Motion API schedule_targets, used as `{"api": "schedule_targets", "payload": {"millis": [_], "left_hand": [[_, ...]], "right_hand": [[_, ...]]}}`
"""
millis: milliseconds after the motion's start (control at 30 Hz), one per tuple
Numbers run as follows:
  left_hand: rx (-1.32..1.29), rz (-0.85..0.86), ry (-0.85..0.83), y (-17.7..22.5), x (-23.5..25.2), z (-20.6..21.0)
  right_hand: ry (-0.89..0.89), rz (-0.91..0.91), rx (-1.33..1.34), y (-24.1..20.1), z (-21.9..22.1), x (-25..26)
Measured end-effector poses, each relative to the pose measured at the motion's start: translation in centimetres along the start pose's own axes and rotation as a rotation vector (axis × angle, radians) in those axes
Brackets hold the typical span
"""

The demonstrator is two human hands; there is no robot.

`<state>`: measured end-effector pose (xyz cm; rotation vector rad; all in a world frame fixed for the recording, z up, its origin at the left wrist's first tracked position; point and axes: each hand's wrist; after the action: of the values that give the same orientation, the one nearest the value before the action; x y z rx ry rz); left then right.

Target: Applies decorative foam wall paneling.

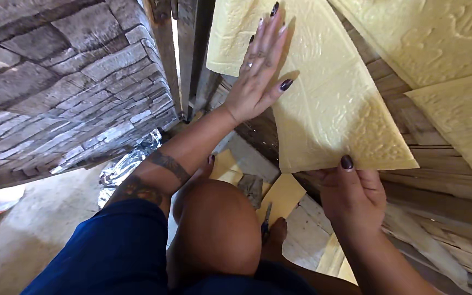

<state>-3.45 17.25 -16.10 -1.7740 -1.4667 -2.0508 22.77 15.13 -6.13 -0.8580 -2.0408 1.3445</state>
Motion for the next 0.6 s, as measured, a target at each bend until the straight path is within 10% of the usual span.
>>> {"api": "schedule_targets", "payload": {"millis": [133,367,600], "left_hand": [[-0.107,-0.034,0.157,-1.4,-5.2,-1.0],[-0.475,-0.988,0.461,-2.4,-8.5,-2.7],[-0.66,-1.12,0.617,-1.8,-6.4,-3.4]], "right_hand": [[-0.002,0.006,0.041,-0.2,0.0,0.0],[-0.01,0.025,0.089,-0.3,0.1,-0.2],[0.046,0.066,0.115,-1.1,0.1,-0.4]]}}
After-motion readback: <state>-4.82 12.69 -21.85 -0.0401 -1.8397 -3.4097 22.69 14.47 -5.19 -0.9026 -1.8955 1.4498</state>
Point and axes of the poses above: each hand's wrist, its own x-axis towards the middle knuckle, its own z-axis out of the palm, y = z × x, and after that the axes turned 10 degrees about -x, right-handed
